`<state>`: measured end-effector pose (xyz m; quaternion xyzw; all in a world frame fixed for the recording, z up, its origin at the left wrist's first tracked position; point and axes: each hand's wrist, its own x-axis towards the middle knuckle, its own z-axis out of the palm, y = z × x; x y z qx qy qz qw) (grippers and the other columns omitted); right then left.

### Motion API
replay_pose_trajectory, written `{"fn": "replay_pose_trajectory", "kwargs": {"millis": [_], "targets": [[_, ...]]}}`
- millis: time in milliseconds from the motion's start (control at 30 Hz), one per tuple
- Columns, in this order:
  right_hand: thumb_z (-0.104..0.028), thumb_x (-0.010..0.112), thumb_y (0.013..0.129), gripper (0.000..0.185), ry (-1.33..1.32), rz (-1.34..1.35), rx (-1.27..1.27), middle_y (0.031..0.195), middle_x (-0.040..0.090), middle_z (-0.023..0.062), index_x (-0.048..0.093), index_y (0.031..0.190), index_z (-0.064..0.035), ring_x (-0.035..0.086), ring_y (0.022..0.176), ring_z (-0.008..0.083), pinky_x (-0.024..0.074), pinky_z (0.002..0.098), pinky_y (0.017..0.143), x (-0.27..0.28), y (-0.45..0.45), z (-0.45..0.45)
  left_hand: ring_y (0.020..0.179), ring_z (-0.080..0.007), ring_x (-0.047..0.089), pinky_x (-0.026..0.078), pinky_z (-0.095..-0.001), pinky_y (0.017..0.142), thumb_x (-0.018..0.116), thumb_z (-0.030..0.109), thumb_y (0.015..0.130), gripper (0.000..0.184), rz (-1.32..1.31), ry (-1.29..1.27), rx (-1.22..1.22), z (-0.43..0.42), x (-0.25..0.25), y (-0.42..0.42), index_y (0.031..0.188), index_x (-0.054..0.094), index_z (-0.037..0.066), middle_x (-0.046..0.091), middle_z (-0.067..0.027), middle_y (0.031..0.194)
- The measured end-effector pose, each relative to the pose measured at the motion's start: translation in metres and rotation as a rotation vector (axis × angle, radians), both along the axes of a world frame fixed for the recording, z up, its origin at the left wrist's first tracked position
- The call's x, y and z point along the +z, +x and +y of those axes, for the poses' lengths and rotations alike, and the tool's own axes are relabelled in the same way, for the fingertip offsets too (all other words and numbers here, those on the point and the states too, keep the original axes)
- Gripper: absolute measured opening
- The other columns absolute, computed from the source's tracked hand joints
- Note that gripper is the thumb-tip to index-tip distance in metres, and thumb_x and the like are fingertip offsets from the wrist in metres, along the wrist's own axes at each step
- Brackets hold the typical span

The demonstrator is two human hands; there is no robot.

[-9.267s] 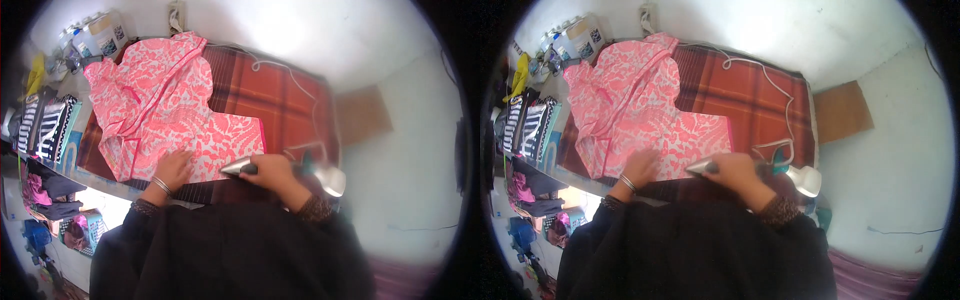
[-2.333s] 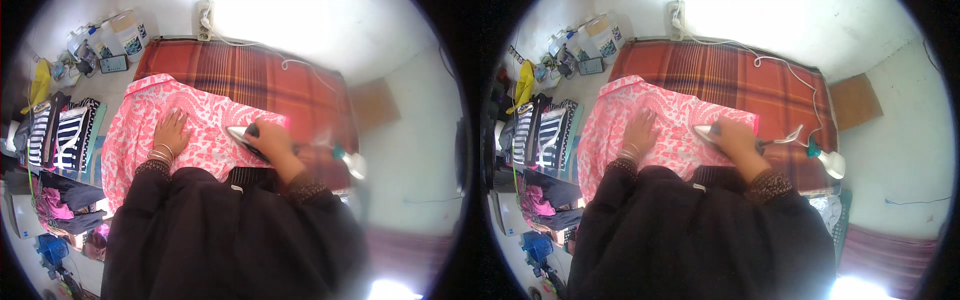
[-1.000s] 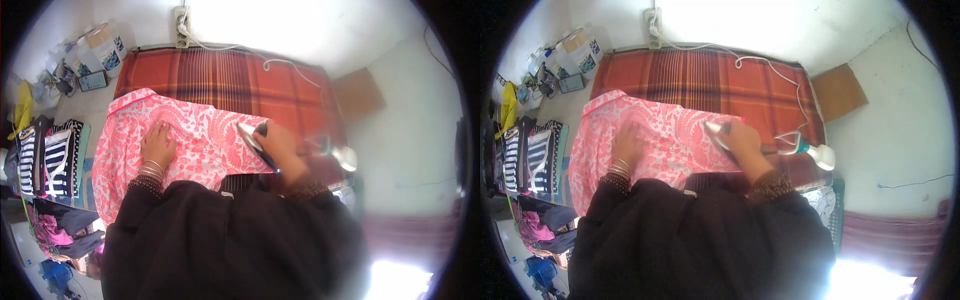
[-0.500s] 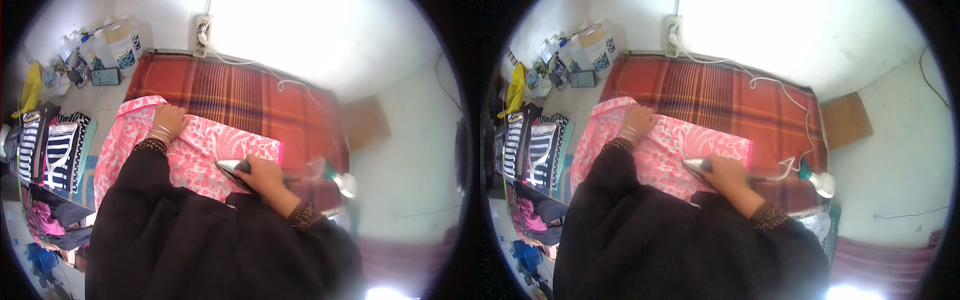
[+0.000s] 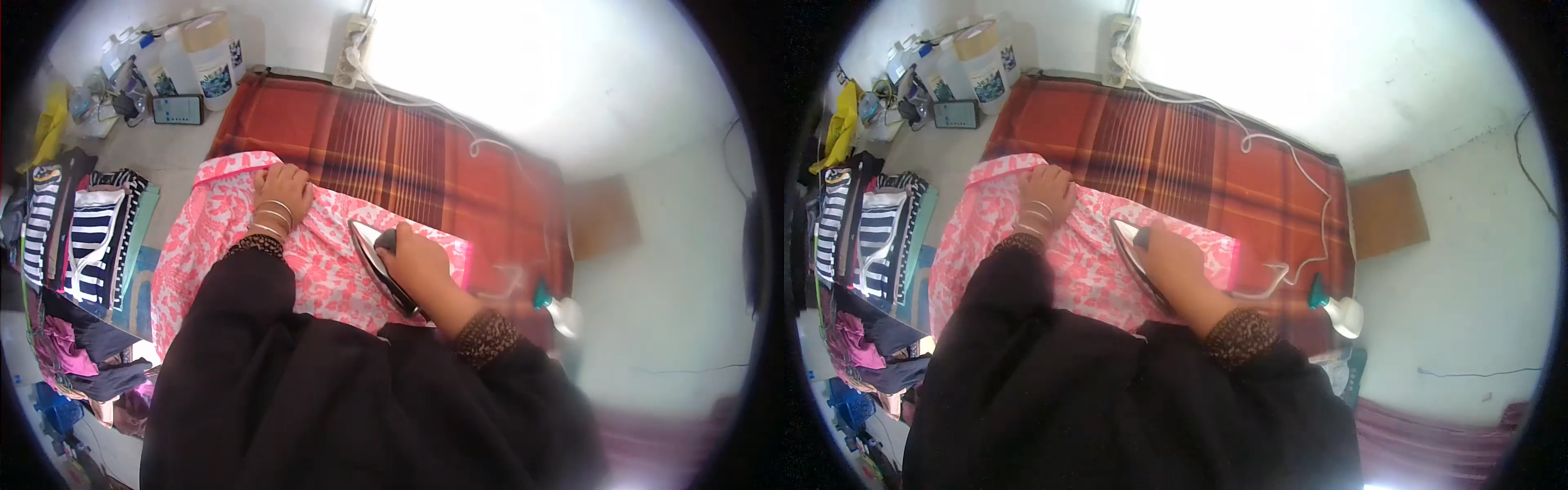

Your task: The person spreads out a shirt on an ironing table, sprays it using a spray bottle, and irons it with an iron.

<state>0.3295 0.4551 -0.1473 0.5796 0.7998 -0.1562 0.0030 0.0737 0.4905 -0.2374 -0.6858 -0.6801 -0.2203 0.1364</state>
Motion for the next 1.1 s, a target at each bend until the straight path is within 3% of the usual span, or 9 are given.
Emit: {"fn": "replay_pose_trajectory", "kwargs": {"millis": [267,467,700,800,867,933,1100], "targets": [[-0.035,0.063,0.082,0.035,0.181,0.121,0.001,0.086,0.066,0.0202,0.052,0.098,-0.0049,0.064,0.082,0.0377,0.0501,0.0472,0.071,-0.009,-0.010,0.023,0.097,-0.0188,0.052,0.034,-0.0433,0.085,0.058,0.028,0.079,0.013,0.046,-0.001,0.006,-0.004,-0.003,-0.001,0.084,0.062,0.017,0.058,0.0008,0.090],[-0.036,0.062,0.083,0.035,-0.122,0.014,-0.042,0.089,0.066,0.0201,0.054,0.098,-0.0051,0.065,0.085,0.0366,0.0497,0.0470,0.073,0.015,0.022,-0.037,0.095,-0.0191,0.053,0.034,-0.0430,0.083,0.059,0.027,0.079,0.011,0.048,-0.106,0.016,-0.004,-0.002,0.003,0.083,0.062,0.016,0.059,0.0000,0.088],[-0.036,0.065,0.078,0.041,0.148,0.021,-0.341,0.101,0.066,0.0154,0.058,0.109,-0.0097,0.064,0.094,0.0353,0.0488,0.0457,0.080,0.002,0.129,0.056,0.097,-0.0188,0.054,0.033,-0.0437,0.085,0.058,0.027,0.079,0.012,0.075,0.024,0.031,0.000,-0.005,-0.002,0.082,0.063,0.017,0.060,0.0012,0.090],[-0.039,0.066,0.076,0.041,0.091,0.036,-0.313,0.099,0.067,0.0149,0.061,0.106,-0.0105,0.064,0.093,0.0339,0.0486,0.0449,0.081,-0.007,0.152,0.056,0.097,-0.0184,0.054,0.033,-0.0434,0.086,0.059,0.027,0.079,0.012,0.064,-0.028,0.048,0.001,-0.002,0.000,0.083,0.063,0.017,0.060,0.0017,0.090],[-0.036,0.072,0.075,0.033,0.008,0.137,-0.186,0.092,0.067,0.0149,0.066,0.094,-0.0093,0.065,0.088,0.0308,0.0488,0.0426,0.076,0.009,0.133,0.024,0.097,-0.0182,0.054,0.033,-0.0431,0.086,0.059,0.027,0.079,0.012,0.057,-0.003,0.043,0.002,-0.004,0.000,0.082,0.063,0.017,0.060,0.0018,0.090],[-0.043,0.071,0.073,0.039,-0.068,-0.002,-0.107,0.091,0.067,0.0149,0.065,0.092,-0.0101,0.065,0.088,0.0320,0.0490,0.0434,0.075,0.027,0.108,-0.012,0.097,-0.0180,0.054,0.033,-0.0428,0.086,0.059,0.027,0.079,0.012,0.055,0.020,0.046,0.002,-0.005,-0.001,0.082,0.063,0.017,0.061,0.0019,0.089],[-0.048,0.068,0.073,0.040,0.039,-0.020,-0.162,0.089,0.067,0.0145,0.064,0.088,-0.0110,0.064,0.087,0.0340,0.0487,0.0452,0.075,0.016,0.120,-0.002,0.100,-0.0185,0.054,0.033,-0.0447,0.089,0.058,0.027,0.081,0.016,0.110,-0.038,0.023,-0.001,-0.005,-0.001,0.090,0.064,0.016,0.062,0.0016,0.095]]}}
